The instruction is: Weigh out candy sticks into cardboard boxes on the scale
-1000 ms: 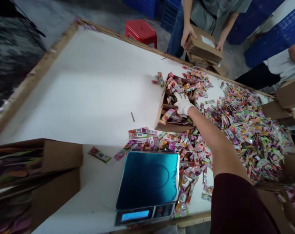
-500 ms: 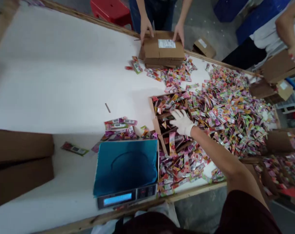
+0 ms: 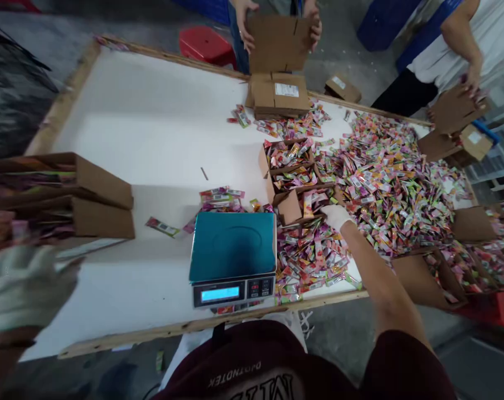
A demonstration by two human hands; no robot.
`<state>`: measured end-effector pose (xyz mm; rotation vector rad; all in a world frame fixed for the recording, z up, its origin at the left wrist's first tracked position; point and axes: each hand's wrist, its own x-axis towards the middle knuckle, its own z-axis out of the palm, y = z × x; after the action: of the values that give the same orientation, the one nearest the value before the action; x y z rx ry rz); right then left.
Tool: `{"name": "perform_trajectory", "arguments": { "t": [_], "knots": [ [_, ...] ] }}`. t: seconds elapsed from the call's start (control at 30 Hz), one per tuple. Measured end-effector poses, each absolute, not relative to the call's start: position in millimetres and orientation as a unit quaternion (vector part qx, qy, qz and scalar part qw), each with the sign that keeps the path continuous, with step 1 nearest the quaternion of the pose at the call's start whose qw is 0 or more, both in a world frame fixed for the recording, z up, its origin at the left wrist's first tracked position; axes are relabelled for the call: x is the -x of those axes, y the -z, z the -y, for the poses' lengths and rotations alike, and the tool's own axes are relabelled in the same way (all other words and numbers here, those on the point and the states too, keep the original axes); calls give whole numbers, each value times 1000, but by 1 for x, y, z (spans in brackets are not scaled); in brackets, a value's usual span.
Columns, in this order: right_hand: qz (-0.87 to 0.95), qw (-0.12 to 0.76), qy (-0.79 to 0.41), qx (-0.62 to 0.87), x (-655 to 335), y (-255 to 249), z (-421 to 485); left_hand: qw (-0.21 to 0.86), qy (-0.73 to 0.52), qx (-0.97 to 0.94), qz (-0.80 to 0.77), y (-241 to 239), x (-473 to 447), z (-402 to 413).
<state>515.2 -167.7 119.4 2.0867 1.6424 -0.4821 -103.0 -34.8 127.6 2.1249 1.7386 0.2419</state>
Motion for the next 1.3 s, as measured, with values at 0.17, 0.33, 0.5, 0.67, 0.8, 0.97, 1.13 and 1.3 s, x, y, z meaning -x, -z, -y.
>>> {"name": "perform_trajectory", "arguments": {
  "t": [0.17,0.33,0.5,0.67,0.8,0.97,1.13,1.3],
  "knots": [
    [-593,210,111,-769,-509,-184,198,434,-198,-614,-629,-54,57,76],
    [-649,184,39,-737,-424,-236,220,522,-229,-550,-610,-12,15,115],
    [-695,171,99,-691,-305,-213,198,573,-283,-515,-571,-27,4,124],
    [-691,194,164,-677,-251,-171,178,610,-324,-488,-534,-59,3,122],
    [-735,100,177,-647,-271,-177,199,625,-342,-482,-510,-78,-3,127],
    [-702,-171,133,-678,-322,-216,251,566,-346,-565,-491,-107,1,144],
    [-629,-242,61,-736,-371,-220,275,447,-311,-685,-484,-148,3,153],
    [-523,-160,146,-825,-406,-145,276,348,-298,-738,-495,-171,-8,150]
  ]
}}
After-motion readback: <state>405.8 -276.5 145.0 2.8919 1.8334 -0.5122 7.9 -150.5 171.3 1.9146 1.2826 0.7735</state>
